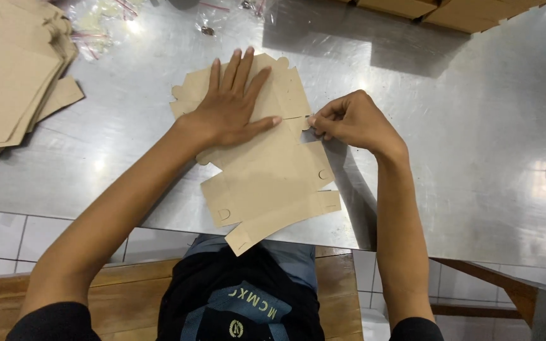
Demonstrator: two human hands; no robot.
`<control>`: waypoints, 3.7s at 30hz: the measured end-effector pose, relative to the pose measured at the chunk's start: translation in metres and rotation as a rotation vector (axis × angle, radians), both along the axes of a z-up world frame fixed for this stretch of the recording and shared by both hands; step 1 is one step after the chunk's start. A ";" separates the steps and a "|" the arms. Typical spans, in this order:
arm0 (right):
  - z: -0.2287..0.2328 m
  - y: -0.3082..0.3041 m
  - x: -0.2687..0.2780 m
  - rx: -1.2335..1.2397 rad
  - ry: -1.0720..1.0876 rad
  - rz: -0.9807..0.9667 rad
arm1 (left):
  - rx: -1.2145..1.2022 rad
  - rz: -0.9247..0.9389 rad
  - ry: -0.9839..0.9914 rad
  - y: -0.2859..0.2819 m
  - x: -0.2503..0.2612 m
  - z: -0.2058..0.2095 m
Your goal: The person folds flat cardboard pieces on a metal table, pressing along pre-scored lines to form box shapes. They handle multiple pieces one at a time, folding flaps and tabs into place.
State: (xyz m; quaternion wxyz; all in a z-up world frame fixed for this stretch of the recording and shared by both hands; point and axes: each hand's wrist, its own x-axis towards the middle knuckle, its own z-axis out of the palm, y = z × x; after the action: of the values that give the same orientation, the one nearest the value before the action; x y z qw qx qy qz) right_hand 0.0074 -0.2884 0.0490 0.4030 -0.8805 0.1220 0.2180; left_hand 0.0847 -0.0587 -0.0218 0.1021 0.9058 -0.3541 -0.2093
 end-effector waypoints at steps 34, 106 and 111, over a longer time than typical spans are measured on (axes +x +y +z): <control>-0.019 0.002 0.008 0.133 -0.369 0.430 | -0.353 -0.284 0.024 0.010 0.024 -0.015; -0.007 0.020 0.000 0.134 0.124 0.393 | -0.272 -0.236 -0.088 0.002 0.012 -0.016; -0.006 0.024 0.004 -0.023 0.223 0.296 | -0.267 -0.238 -0.118 0.002 0.012 -0.019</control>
State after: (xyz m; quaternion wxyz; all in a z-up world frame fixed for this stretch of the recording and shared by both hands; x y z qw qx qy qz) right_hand 0.0109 -0.2644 0.0433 0.3404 -0.8637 0.0373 0.3699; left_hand 0.0965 -0.0562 -0.0404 0.1751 0.8466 -0.4887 -0.1173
